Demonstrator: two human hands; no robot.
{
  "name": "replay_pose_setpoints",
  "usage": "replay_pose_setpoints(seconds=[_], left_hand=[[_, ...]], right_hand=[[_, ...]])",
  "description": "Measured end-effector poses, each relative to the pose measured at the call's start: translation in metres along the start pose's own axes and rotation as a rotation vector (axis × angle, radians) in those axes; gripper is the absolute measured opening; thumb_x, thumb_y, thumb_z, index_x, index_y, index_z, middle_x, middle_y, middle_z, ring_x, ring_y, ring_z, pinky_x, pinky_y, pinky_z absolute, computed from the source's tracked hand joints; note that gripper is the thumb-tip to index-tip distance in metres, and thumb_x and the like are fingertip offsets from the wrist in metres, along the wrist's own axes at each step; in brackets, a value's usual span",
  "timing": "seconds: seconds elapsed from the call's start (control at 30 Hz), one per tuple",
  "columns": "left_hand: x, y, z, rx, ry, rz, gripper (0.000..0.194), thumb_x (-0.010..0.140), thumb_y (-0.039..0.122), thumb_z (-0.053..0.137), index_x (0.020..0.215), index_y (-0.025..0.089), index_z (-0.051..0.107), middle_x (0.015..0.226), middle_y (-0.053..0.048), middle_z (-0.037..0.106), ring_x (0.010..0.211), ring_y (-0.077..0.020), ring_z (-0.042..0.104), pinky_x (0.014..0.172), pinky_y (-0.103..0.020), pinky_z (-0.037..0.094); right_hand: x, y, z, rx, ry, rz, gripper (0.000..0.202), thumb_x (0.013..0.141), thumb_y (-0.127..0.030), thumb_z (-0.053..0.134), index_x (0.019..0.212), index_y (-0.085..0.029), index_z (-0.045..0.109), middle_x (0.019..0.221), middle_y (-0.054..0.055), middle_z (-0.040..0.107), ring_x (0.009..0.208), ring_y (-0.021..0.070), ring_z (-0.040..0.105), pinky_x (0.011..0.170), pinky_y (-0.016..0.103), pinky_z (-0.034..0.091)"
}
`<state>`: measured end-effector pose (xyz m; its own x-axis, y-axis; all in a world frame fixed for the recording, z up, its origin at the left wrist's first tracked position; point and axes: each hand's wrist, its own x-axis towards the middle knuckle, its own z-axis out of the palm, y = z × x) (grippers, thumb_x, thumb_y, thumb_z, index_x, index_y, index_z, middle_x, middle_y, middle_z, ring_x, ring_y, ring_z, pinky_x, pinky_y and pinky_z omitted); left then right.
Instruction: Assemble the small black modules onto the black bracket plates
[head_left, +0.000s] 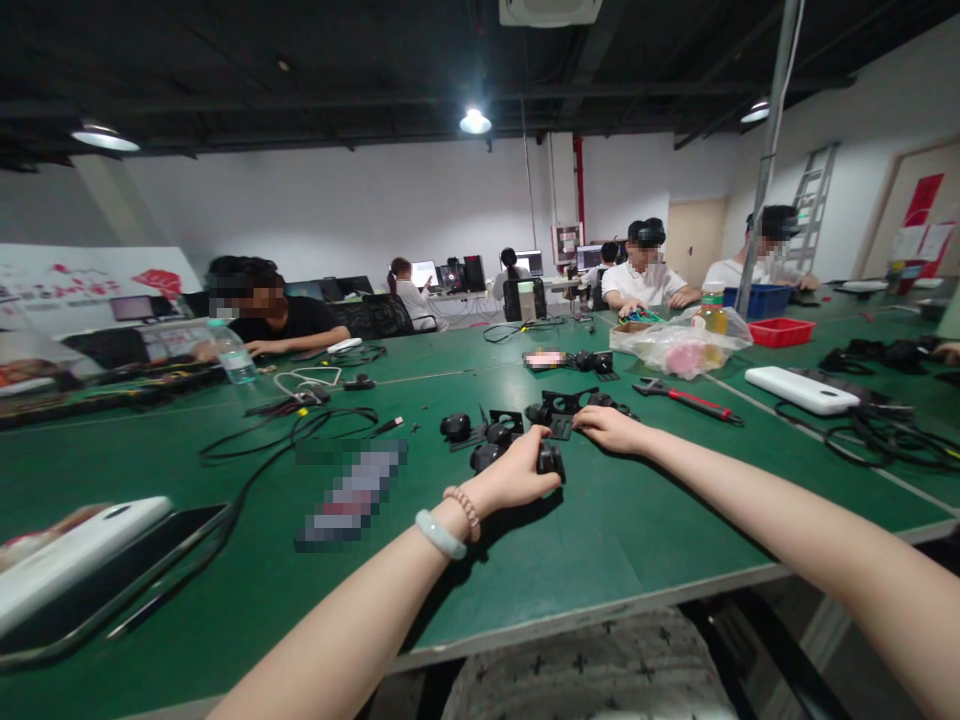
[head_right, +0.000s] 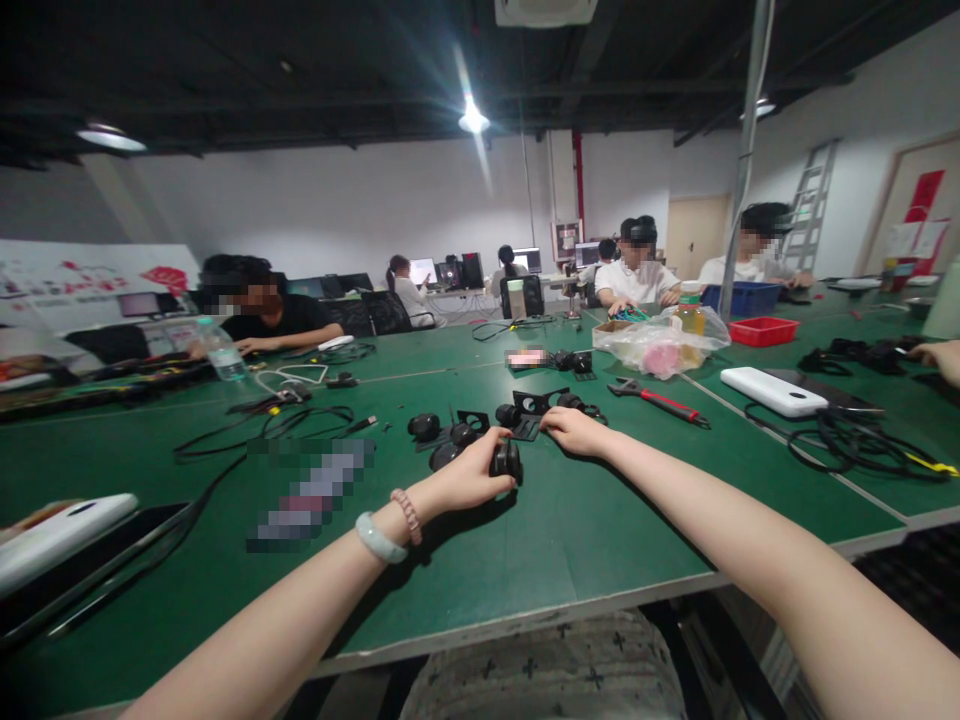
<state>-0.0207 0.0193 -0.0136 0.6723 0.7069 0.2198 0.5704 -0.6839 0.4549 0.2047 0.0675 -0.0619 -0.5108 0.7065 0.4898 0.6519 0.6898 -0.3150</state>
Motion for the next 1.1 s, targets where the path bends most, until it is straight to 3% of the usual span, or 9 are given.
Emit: replay_pose_setpoints(seconds=[0.1, 0.3, 0.5, 0.7, 0.87, 1.1], left_hand=[[0.0, 0.002, -0.001, -0.001, 0.002, -0.001, 0.055, 0.061, 0.022, 0.055, 0.112, 0.017, 0.037, 0.097, -0.005, 0.051, 0.089, -0.0204, 0.051, 0.079, -0.032, 0.041], [0.0, 0.002, 0.0, -0.005, 0.006, -0.004, 0.055, 0.061, 0.023, 0.055, 0.112, 0.017, 0.037, 0.095, -0.005, 0.052, 0.088, -0.0201, 0.051, 0.078, -0.032, 0.041], [0.0, 0.0, 0.0, -0.006, 0.005, 0.009, 0.054, 0.061, 0.023, 0.055, 0.111, 0.016, 0.037, 0.097, -0.005, 0.052, 0.088, -0.0199, 0.051, 0.077, -0.031, 0.042], [0.0, 0.002, 0.0, -0.012, 0.015, 0.055, 0.049, 0.062, 0.024, 0.055, 0.108, 0.016, 0.039, 0.099, -0.006, 0.052, 0.09, -0.0209, 0.051, 0.079, -0.033, 0.041], [-0.001, 0.003, 0.0, -0.058, 0.014, 0.033, 0.048, 0.063, 0.028, 0.056, 0.106, 0.015, 0.04, 0.097, -0.007, 0.053, 0.086, -0.0208, 0.052, 0.076, -0.033, 0.042], [0.0, 0.001, 0.001, -0.047, -0.001, 0.042, 0.051, 0.06, 0.022, 0.057, 0.107, 0.016, 0.039, 0.094, -0.005, 0.053, 0.084, -0.0191, 0.053, 0.072, -0.03, 0.043]], right_hand=[[0.0, 0.005, 0.0, 0.016, -0.001, -0.022, 0.031, 0.072, -0.002, 0.042, 0.092, -0.015, 0.06, 0.099, 0.007, 0.058, 0.094, 0.0143, 0.052, 0.084, 0.029, 0.04], [-0.001, 0.003, 0.0, -0.02, 0.036, 0.002, 0.032, 0.068, 0.001, 0.042, 0.088, -0.014, 0.062, 0.092, 0.007, 0.06, 0.09, 0.0149, 0.053, 0.08, 0.028, 0.041], [-0.006, -0.036, -0.007, -0.023, 0.16, -0.048, 0.024, 0.074, -0.014, 0.049, 0.097, -0.015, 0.057, 0.094, 0.008, 0.057, 0.089, 0.0163, 0.052, 0.08, 0.03, 0.041], [-0.01, -0.074, -0.009, 0.1, 0.106, -0.119, 0.036, 0.075, -0.028, 0.052, 0.108, -0.015, 0.048, 0.102, 0.009, 0.056, 0.093, 0.018, 0.051, 0.082, 0.032, 0.04], [-0.011, -0.078, -0.005, 0.182, 0.051, -0.109, 0.042, 0.067, -0.028, 0.06, 0.106, -0.015, 0.047, 0.098, 0.009, 0.056, 0.089, 0.0182, 0.053, 0.079, 0.032, 0.042], [-0.012, -0.079, -0.005, 0.205, 0.036, -0.071, 0.041, 0.064, -0.017, 0.06, 0.103, -0.014, 0.048, 0.097, 0.008, 0.056, 0.089, 0.0174, 0.053, 0.079, 0.031, 0.041]])
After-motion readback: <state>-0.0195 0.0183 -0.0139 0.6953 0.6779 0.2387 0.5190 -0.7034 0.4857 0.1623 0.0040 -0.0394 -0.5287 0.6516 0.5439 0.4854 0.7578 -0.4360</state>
